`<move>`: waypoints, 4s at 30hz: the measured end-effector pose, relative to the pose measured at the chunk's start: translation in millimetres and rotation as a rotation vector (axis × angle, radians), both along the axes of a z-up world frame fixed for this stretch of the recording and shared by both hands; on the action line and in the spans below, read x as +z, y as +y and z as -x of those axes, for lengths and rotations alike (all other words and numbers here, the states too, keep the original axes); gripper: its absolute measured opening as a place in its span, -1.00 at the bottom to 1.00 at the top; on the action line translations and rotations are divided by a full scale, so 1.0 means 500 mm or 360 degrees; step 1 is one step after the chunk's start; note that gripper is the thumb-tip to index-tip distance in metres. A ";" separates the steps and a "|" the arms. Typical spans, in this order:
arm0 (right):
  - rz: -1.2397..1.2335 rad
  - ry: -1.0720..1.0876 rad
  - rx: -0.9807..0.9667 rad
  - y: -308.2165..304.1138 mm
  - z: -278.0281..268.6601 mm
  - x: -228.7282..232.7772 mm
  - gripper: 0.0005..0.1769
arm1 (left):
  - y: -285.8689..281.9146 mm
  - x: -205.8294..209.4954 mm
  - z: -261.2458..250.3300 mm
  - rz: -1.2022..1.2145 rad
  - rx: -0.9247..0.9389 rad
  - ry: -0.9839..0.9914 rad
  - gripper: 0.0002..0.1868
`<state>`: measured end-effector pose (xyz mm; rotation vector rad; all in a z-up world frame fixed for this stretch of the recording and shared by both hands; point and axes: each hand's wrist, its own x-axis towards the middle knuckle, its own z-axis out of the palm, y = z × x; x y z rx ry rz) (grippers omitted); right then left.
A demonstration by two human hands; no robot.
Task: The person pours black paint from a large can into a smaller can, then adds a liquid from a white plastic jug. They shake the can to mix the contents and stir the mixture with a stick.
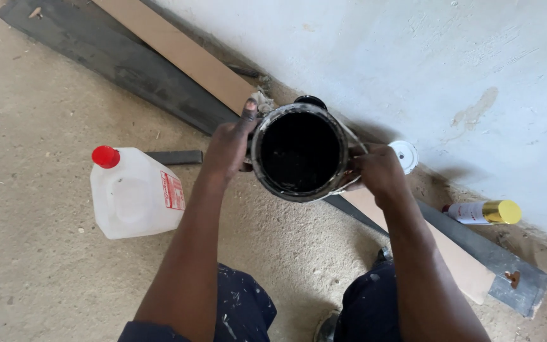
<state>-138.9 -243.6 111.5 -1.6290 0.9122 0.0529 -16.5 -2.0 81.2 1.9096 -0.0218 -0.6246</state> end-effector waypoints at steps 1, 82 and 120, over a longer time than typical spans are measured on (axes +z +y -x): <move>-0.0001 -0.0004 -0.0001 -0.011 0.002 -0.002 -0.69 | -0.006 -0.006 0.007 -0.0001 -0.0001 -0.0004 -0.25; -0.0234 -0.0588 0.0540 -0.079 -0.010 -0.136 -0.70 | -0.013 -0.163 0.015 0.0404 0.0030 0.0961 -0.18; -0.0502 -0.0364 0.0241 -0.085 0.012 -0.070 -0.59 | -0.085 -0.001 0.057 0.0340 -0.0009 0.0886 0.00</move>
